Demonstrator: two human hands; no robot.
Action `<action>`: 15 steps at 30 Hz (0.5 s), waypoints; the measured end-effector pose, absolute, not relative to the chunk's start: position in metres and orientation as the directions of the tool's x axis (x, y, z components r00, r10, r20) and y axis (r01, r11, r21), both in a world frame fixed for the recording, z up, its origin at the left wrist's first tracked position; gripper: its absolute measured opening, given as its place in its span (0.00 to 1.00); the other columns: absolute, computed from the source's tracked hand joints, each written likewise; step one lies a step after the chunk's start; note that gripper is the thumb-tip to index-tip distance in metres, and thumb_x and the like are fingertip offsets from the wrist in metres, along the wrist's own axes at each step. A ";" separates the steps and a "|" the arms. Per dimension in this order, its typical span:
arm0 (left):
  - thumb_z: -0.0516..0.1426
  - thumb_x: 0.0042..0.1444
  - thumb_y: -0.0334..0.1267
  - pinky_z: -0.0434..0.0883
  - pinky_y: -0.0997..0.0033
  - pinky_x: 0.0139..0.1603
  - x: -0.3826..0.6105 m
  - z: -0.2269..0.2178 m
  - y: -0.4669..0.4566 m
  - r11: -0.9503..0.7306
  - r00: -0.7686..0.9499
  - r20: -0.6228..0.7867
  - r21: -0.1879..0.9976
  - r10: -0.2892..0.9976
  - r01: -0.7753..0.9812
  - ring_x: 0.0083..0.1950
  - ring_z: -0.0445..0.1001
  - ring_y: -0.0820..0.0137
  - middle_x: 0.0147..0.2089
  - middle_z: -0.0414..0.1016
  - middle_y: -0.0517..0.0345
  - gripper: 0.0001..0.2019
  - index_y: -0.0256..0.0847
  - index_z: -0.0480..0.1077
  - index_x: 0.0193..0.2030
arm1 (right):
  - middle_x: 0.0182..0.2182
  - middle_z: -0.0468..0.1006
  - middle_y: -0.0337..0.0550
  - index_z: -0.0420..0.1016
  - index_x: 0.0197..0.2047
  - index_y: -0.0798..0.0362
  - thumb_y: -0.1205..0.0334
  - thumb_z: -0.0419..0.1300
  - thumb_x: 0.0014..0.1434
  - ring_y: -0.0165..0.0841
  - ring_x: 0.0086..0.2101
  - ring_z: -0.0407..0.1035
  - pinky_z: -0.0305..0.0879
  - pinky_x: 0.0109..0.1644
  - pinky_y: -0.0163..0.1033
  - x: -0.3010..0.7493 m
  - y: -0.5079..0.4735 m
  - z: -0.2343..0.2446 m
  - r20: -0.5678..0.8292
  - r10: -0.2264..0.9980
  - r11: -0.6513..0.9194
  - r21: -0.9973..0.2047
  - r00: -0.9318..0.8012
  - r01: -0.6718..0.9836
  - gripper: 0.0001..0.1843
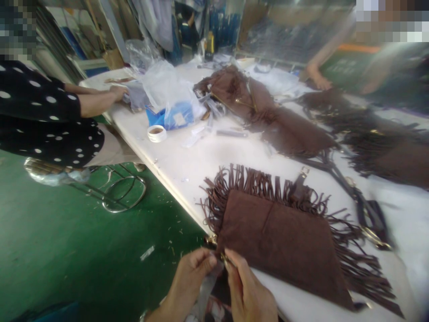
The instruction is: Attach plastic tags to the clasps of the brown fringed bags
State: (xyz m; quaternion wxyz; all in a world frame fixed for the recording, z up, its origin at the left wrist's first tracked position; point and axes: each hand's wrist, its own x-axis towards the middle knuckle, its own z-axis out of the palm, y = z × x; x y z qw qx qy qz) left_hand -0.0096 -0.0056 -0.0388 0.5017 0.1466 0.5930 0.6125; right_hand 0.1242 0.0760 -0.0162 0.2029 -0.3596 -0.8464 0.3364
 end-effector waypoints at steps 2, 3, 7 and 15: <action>0.64 0.54 0.50 0.66 0.72 0.35 -0.010 -0.035 -0.003 0.202 -0.471 -0.425 0.869 0.773 -0.452 0.33 0.70 0.67 0.32 0.76 0.51 0.18 0.32 0.76 0.35 | 0.48 0.81 0.38 0.70 0.57 0.46 0.57 0.46 0.70 0.34 0.45 0.78 0.74 0.45 0.31 0.125 0.075 -0.018 0.114 0.745 0.514 -0.726 -0.657 0.457 0.18; 0.65 0.53 0.50 0.66 0.71 0.36 -0.009 -0.033 -0.001 0.197 -0.476 -0.430 0.864 0.767 -0.463 0.33 0.70 0.67 0.32 0.76 0.52 0.18 0.32 0.76 0.34 | 0.48 0.81 0.39 0.71 0.57 0.46 0.57 0.47 0.70 0.34 0.45 0.78 0.74 0.45 0.31 0.125 0.075 -0.019 0.121 0.746 0.512 -0.733 -0.655 0.448 0.18; 0.66 0.51 0.49 0.67 0.71 0.36 -0.006 -0.020 0.007 0.174 -0.448 -0.461 0.820 0.766 -0.545 0.33 0.70 0.67 0.31 0.75 0.53 0.18 0.33 0.75 0.33 | 0.49 0.81 0.39 0.72 0.57 0.45 0.57 0.48 0.69 0.35 0.45 0.78 0.74 0.46 0.32 0.125 0.075 -0.020 0.137 0.756 0.481 -0.780 -0.640 0.401 0.18; 0.69 0.46 0.51 0.66 0.72 0.31 0.000 -0.013 0.013 0.189 -0.342 -0.571 0.674 0.746 -0.714 0.29 0.71 0.68 0.30 0.75 0.52 0.22 0.33 0.72 0.34 | 0.37 0.83 0.44 0.74 0.50 0.48 0.44 0.53 0.63 0.36 0.32 0.79 0.76 0.36 0.34 0.133 0.061 -0.008 -0.147 0.907 0.077 -0.864 -0.395 0.498 0.21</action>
